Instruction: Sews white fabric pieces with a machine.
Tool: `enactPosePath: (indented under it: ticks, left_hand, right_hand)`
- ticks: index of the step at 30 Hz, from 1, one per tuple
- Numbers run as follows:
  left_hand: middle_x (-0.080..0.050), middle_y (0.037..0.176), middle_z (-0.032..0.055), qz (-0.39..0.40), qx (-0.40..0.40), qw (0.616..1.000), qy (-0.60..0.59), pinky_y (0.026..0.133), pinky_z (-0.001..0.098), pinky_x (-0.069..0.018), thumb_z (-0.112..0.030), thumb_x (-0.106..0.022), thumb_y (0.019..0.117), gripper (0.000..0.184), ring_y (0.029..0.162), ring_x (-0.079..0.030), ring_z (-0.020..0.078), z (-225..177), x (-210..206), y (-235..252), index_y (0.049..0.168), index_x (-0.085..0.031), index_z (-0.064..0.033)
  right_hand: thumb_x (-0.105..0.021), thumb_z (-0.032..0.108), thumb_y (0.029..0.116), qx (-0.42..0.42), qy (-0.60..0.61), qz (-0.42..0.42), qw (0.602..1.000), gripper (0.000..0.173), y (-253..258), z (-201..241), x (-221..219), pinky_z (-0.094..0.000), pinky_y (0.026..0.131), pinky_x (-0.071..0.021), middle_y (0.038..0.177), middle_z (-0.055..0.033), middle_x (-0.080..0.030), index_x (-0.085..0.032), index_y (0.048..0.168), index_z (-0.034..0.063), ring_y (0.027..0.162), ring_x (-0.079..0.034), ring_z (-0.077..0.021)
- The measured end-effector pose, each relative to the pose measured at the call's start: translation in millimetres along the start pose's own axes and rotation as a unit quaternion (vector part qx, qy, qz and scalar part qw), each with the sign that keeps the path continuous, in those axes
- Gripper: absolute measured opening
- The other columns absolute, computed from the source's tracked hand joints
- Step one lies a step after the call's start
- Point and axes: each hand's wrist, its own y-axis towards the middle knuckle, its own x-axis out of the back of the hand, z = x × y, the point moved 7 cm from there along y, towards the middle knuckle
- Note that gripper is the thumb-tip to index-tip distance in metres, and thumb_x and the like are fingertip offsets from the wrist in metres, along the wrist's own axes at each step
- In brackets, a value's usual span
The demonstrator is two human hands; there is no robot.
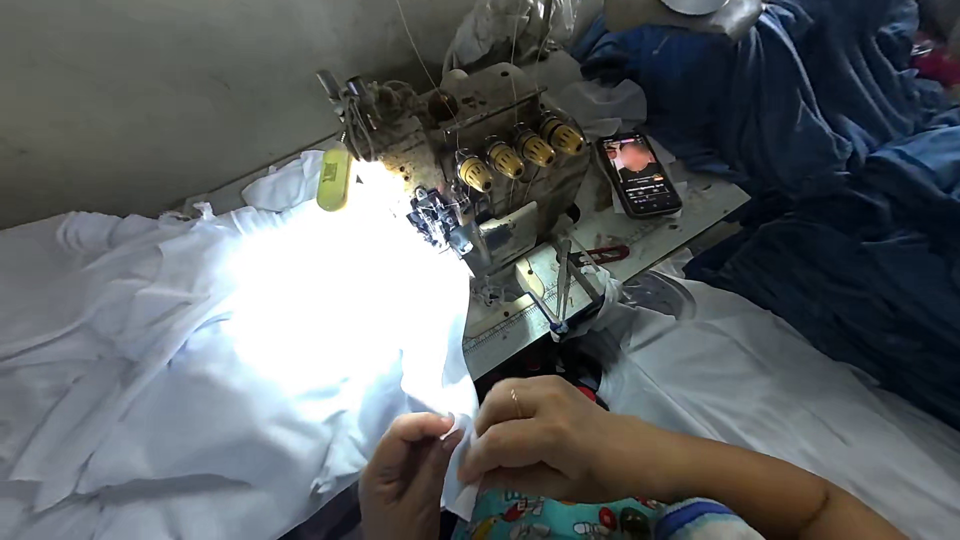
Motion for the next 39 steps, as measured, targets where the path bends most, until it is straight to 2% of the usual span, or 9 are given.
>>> enactPosePath:
  ticks: [4,7,12,17,20,25,32,36,39]
  left_hand:
    - [-0.075,0.1,-0.0135,-0.002,0.002,1.0,-0.014,0.082,0.0125,-0.056,-0.02,-0.068,0.0972,0.015,0.089,-0.069,-0.0048,-0.4,-2.6,0.3,0.109,-0.076,-0.0227]
    - [-0.075,0.097,-0.0147,-0.007,0.002,1.0,-0.004,0.079,0.0121,-0.0562,-0.021,-0.066,0.0983,0.014,0.086,-0.068,-0.0059,-3.1,-4.1,-0.4,0.107,-0.076,-0.0233]
    - [-0.074,0.101,-0.0163,0.012,-0.002,1.0,0.013,0.082,0.0107,-0.0542,-0.027,-0.057,0.1034,0.019,0.091,-0.067,-0.0077,-7.7,-6.6,-6.3,0.112,-0.074,-0.0234]
    - [-0.073,0.103,-0.0176,0.012,-0.02,0.998,0.053,0.083,0.0134,-0.0569,-0.027,-0.073,0.0933,0.017,0.092,-0.068,-0.0057,-6.6,-5.1,-8.7,0.111,-0.073,-0.0269]
    - [-0.074,0.098,-0.0156,-0.002,-0.044,0.995,0.085,0.08,0.0135,-0.0573,-0.02,-0.069,0.0964,0.01,0.088,-0.068,-0.0057,-10.4,2.5,-5.3,0.105,-0.074,-0.0207]
    - [-0.074,0.096,-0.0091,-0.024,-0.024,0.997,0.071,0.081,0.0161,-0.0577,-0.012,-0.069,0.0955,0.01,0.087,-0.068,-0.0036,-8.5,4.2,-1.8,0.103,-0.074,-0.0066]
    - [-0.073,0.09,-0.0118,-0.034,-0.012,0.999,0.04,0.077,0.0153,-0.0576,-0.015,-0.074,0.0914,0.005,0.082,-0.068,-0.004,-4.0,4.1,-4.5,0.097,-0.074,-0.0139]
    - [-0.073,0.092,-0.0162,0.015,-0.008,0.999,0.036,0.076,0.0121,-0.0561,-0.024,-0.076,0.0901,0.01,0.084,-0.067,-0.0061,-1.4,0.1,-6.5,0.1,-0.075,-0.0245]
    - [-0.07,0.105,-0.0177,0.109,-0.035,0.991,0.063,0.085,0.0109,-0.0539,-0.025,-0.066,0.0993,0.013,0.097,-0.065,-0.007,-10.4,-5.2,-9.9,0.109,-0.074,-0.0262]
  right_hand:
    - [-0.063,0.017,0.1014,0.007,-0.002,-0.015,1.0,0.015,4.8,-1.9,1.8,-0.0189,0.077,-0.0501,0.1,-0.0112,-0.065,-0.074,0.101,0.0059,0.087,-0.06,-0.0115]
    - [-0.062,0.018,0.1012,0.004,-0.018,-0.014,1.0,0.016,7.0,-5.2,3.2,-0.0237,0.078,-0.0518,0.087,-0.008,-0.071,-0.073,0.1,0.0059,0.085,-0.066,-0.0146]
    - [-0.066,0.016,0.0984,-0.047,0.024,-0.044,0.998,0.016,8.0,-18.5,3.6,-0.0159,0.065,-0.0463,0.074,-0.0065,-0.063,-0.065,0.097,0.0008,0.067,-0.057,-0.0065]
    - [-0.061,0.019,0.102,-0.086,0.08,0.025,0.993,0.033,5.6,-31.1,-5.4,-0.0186,0.059,-0.0452,0.072,-0.0066,-0.061,-0.064,0.127,-0.0022,0.061,-0.052,-0.0067]
    - [-0.055,0.022,0.1054,-0.092,0.073,0.063,0.991,0.027,3.9,-33.9,-9.0,-0.0183,0.062,-0.0471,0.073,-0.0043,-0.061,-0.068,0.116,0.0007,0.063,-0.053,-0.0043]
    - [-0.062,0.021,0.1011,-0.092,0.082,0.039,0.992,0.022,3.5,-38.5,-5.3,-0.0066,0.062,-0.0416,0.075,-0.0018,-0.06,-0.064,0.098,-0.0007,0.066,-0.051,0.006]
    - [-0.061,0.017,0.1012,-0.077,0.092,0.039,0.992,0.019,2.0,-33.1,-6.9,-0.0076,0.061,-0.0419,0.072,-0.0028,-0.061,-0.067,0.098,-0.0017,0.063,-0.05,0.0046]
    - [-0.06,0.017,0.1024,-0.064,0.069,0.052,0.994,0.021,-5.4,-32.5,5.3,-0.0161,0.067,-0.0492,0.084,-0.008,-0.067,-0.068,0.11,-0.0006,0.071,-0.059,-0.0046]
    - [-0.057,0.018,0.1011,-0.148,-0.082,-0.038,0.985,0.027,-23.3,-62.2,78.5,-0.0241,0.079,-0.0568,0.113,-0.0079,-0.071,-0.066,0.123,0.0036,0.093,-0.067,-0.0083]
